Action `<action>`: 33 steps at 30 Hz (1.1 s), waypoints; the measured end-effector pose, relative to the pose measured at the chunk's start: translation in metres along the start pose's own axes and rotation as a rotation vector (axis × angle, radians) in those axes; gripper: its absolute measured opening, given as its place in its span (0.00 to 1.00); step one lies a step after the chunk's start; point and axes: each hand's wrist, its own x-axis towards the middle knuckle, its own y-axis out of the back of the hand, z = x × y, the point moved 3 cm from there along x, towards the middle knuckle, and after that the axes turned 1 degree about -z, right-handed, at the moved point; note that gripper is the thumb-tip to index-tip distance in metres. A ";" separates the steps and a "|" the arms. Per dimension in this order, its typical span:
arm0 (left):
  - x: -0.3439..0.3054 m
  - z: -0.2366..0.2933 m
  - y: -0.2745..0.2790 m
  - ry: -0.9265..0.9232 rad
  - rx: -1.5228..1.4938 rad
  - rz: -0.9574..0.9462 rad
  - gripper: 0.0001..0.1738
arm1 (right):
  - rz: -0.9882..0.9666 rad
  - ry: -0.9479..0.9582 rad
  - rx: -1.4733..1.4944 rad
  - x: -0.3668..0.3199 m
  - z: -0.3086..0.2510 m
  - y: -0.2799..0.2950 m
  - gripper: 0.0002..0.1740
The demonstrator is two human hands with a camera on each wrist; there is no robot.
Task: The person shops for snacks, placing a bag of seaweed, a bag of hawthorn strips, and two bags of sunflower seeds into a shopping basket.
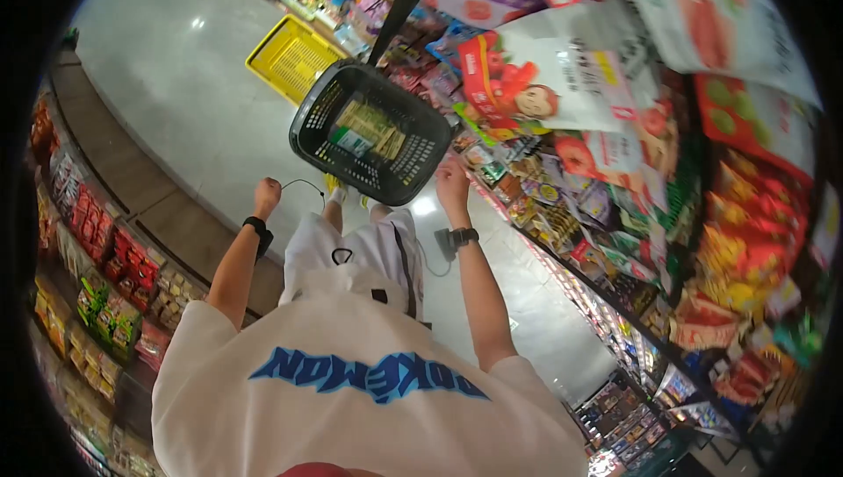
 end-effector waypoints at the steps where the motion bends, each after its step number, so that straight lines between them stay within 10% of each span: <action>1: -0.002 -0.013 -0.009 0.005 0.022 0.016 0.15 | -0.111 -0.131 0.006 0.006 0.016 -0.022 0.11; 12: 0.090 0.058 -0.121 -0.388 0.295 0.248 0.38 | -0.745 -0.021 -0.388 0.187 0.265 -0.295 0.10; 21: 0.111 0.049 -0.175 -0.367 0.293 0.289 0.33 | -0.092 0.574 -0.790 0.332 0.471 -0.470 0.19; 24: 0.107 0.049 -0.174 -0.326 0.264 0.214 0.31 | -0.510 0.360 -0.474 0.314 0.389 -0.442 0.19; 33: 0.076 0.055 -0.112 -0.190 -0.524 -0.072 0.33 | -0.684 -0.184 0.414 0.105 0.090 -0.218 0.19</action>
